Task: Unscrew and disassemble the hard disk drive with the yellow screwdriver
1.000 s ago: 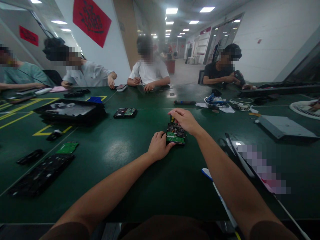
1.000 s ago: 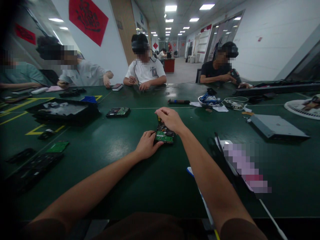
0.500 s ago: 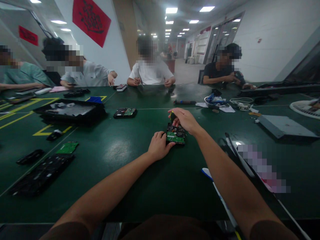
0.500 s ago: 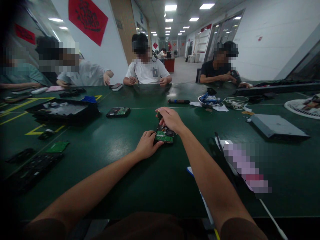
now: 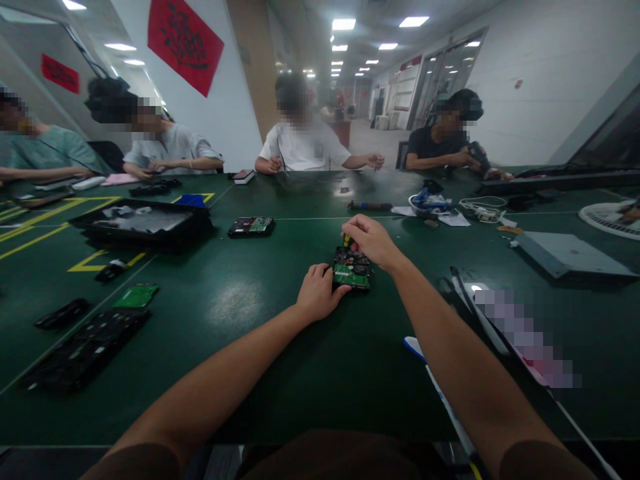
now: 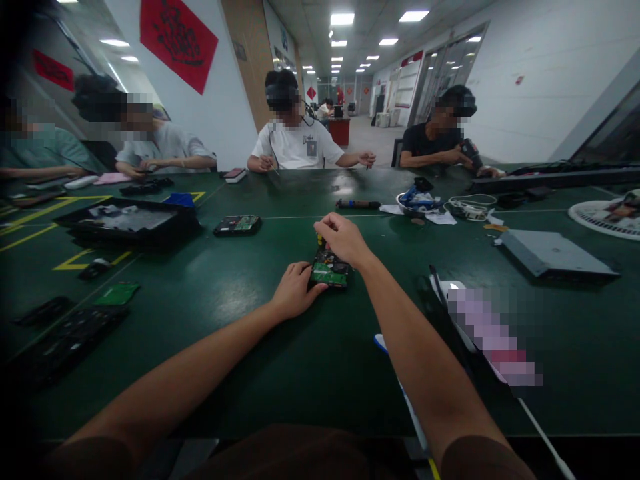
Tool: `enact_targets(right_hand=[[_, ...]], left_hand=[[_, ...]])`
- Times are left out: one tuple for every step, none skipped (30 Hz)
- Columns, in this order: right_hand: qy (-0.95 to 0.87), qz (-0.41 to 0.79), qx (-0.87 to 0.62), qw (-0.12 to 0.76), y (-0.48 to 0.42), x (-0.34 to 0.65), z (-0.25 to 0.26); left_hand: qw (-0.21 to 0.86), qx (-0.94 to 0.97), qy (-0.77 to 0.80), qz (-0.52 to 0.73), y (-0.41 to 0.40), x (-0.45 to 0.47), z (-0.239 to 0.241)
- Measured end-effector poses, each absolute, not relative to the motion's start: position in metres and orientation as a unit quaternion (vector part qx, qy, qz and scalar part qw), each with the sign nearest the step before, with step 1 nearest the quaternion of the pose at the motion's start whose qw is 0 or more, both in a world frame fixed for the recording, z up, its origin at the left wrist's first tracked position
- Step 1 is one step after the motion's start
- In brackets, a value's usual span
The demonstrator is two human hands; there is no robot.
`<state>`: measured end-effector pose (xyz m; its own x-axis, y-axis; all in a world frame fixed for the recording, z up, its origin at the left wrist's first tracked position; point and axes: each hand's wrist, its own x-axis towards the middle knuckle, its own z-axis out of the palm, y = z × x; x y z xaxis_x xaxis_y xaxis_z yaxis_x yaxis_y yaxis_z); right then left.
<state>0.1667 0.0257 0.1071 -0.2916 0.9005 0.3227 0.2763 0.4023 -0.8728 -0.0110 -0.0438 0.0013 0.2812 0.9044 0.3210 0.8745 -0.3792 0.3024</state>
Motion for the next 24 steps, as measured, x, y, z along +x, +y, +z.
enact_targets(right_hand=[[-0.72,0.364,-0.404,0.43,0.025,0.167,0.108],[-0.724,0.366,-0.4,0.428,0.025,0.167,0.109],[-0.726,0.367,-0.397,0.425,0.025,0.167,0.11],[-0.728,0.367,-0.396,0.422,0.024,0.167,0.111],[-0.73,0.367,-0.396,0.419,0.024,0.168,0.112],[-0.732,0.366,-0.395,0.418,0.024,0.168,0.112],[-0.732,0.366,-0.395,0.417,0.024,0.169,0.113],[-0.733,0.365,-0.395,0.416,0.024,0.169,0.113],[-0.734,0.365,-0.395,0.415,0.024,0.169,0.113],[-0.734,0.365,-0.395,0.414,0.024,0.17,0.113],[-0.734,0.366,-0.395,0.414,0.024,0.169,0.113],[-0.733,0.366,-0.396,0.414,0.025,0.169,0.112],[-0.731,0.368,-0.398,0.415,0.025,0.168,0.111],[-0.728,0.369,-0.4,0.417,0.026,0.168,0.109],[-0.723,0.372,-0.403,0.42,0.027,0.167,0.108],[-0.718,0.376,-0.405,0.424,0.028,0.167,0.106],[-0.713,0.381,-0.406,0.427,0.029,0.167,0.105],[-0.708,0.389,-0.404,0.428,0.03,0.167,0.104],[-0.705,0.399,-0.401,0.427,0.031,0.167,0.103],[-0.704,0.409,-0.396,0.424,0.032,0.168,0.102],[-0.705,0.416,-0.392,0.42,0.033,0.169,0.102],[-0.708,0.418,-0.388,0.417,0.033,0.169,0.102],[-0.712,0.413,-0.388,0.416,0.033,0.17,0.103],[-0.716,0.401,-0.391,0.418,0.034,0.171,0.103]], left_hand=[[0.034,0.8,0.555,0.225,-0.044,-0.011,0.001],[0.035,0.801,0.554,0.225,-0.044,-0.011,0.001],[0.035,0.801,0.554,0.224,-0.044,-0.011,0.001],[0.034,0.801,0.554,0.223,-0.044,-0.012,0.001],[0.033,0.801,0.555,0.221,-0.044,-0.012,0.001],[0.033,0.801,0.555,0.22,-0.043,-0.012,0.001],[0.032,0.801,0.556,0.22,-0.043,-0.012,0.001],[0.032,0.801,0.556,0.22,-0.043,-0.012,0.001],[0.031,0.801,0.556,0.222,-0.043,-0.012,0.001],[0.03,0.8,0.556,0.224,-0.043,-0.012,0.001],[0.029,0.8,0.555,0.225,-0.044,-0.011,0.001],[0.028,0.8,0.555,0.225,-0.044,-0.011,0.001],[0.027,0.8,0.556,0.225,-0.044,-0.011,0.001],[0.027,0.799,0.556,0.225,-0.044,-0.011,0.001],[0.028,0.799,0.557,0.225,-0.044,-0.01,0.002],[0.03,0.799,0.557,0.226,-0.044,-0.01,0.002],[0.031,0.799,0.556,0.227,-0.045,-0.01,0.003],[0.032,0.798,0.556,0.228,-0.045,-0.01,0.003],[0.033,0.799,0.556,0.229,-0.044,-0.01,0.003],[0.034,0.799,0.556,0.228,-0.044,-0.011,0.003],[0.033,0.799,0.557,0.226,-0.044,-0.011,0.003],[0.033,0.799,0.557,0.224,-0.044,-0.011,0.002],[0.033,0.799,0.558,0.222,-0.044,-0.011,0.002],[0.032,0.799,0.558,0.22,-0.044,-0.011,0.001]])
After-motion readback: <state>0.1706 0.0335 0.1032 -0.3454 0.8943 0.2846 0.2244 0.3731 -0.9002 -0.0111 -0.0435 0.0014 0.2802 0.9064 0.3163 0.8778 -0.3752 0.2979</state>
